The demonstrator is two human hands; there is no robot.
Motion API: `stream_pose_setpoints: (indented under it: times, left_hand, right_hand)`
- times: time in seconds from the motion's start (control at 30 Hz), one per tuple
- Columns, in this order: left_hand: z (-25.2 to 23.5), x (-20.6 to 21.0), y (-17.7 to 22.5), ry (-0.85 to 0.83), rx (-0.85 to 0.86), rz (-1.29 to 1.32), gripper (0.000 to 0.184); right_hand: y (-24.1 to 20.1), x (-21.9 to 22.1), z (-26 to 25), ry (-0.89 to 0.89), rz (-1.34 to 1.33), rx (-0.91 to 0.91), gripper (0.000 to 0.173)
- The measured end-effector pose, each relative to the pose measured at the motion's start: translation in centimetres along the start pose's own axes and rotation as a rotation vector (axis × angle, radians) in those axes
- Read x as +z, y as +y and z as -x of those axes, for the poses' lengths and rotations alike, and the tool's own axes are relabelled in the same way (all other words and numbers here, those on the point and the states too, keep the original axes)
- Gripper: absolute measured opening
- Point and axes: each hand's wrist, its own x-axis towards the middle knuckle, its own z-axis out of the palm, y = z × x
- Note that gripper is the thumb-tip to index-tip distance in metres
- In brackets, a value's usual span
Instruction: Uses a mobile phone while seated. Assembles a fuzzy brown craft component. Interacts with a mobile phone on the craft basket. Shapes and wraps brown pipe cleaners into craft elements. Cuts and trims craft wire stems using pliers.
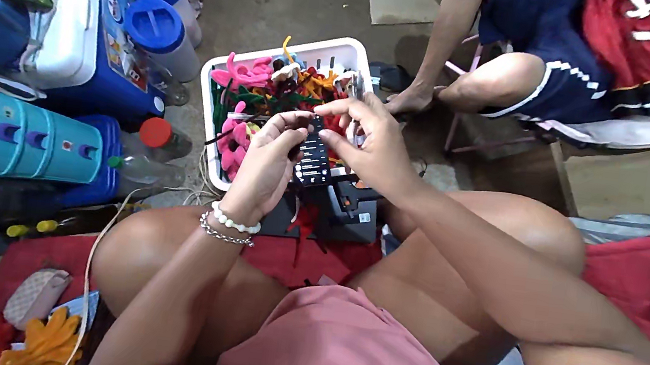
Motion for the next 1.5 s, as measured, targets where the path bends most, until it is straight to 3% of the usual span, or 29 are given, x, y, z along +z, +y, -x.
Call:
stream_pose_setpoints:
  times: [0.17,0.47,0.67,0.77,0.87,1.07,1.2,1.33,1.43,1.5]
  left_hand:
    - [1.0,-0.2,0.5,-0.059,0.095,-0.239,0.019]
    - [-0.1,-1.5,1.0,0.033,0.46,-0.768,0.016]
    - [-0.8,-2.9,2.0,0.046,0.45,-0.652,0.017]
    - [-1.2,-4.1,2.8,0.125,0.523,-0.703,0.018]
    - [-1.4,-4.8,3.3,0.17,0.529,-0.711,0.018]
    - [-1.4,-4.9,3.4,0.139,0.532,-0.593,0.018]
    - [-1.4,-5.0,3.5,0.169,0.548,-0.571,0.019]
    - [-1.2,-4.9,3.7,0.143,0.534,-0.485,0.019]
    - [-1.1,-4.7,3.6,0.142,0.512,-0.43,0.017]
    - [-1.2,-4.5,3.6,0.161,0.516,-0.414,0.014]
  right_hand:
    - [0.2,-0.3,-0.9,0.044,-0.009,-0.075,0.015]
    - [-0.3,-0.1,-1.6,0.035,0.235,-0.276,0.014]
    - [0.4,-0.8,-2.0,0.004,0.151,-0.218,0.02]
    - [2.1,-1.5,-2.3,-0.255,0.326,-0.035,0.034]
    - [5.1,-0.3,-2.5,-0.578,0.568,0.038,0.048]
    - [7.0,2.0,-2.8,-0.93,0.723,0.23,0.058]
    - [5.4,0.5,-2.0,-0.924,0.534,0.098,0.035]
    - [5.6,0.7,-0.1,-0.728,0.432,0.058,0.02]
    - [5.7,2.7,2.3,-0.597,0.397,0.136,0.008]
    - [4.1,3.1,2.7,-0.754,0.47,0.322,0.023]
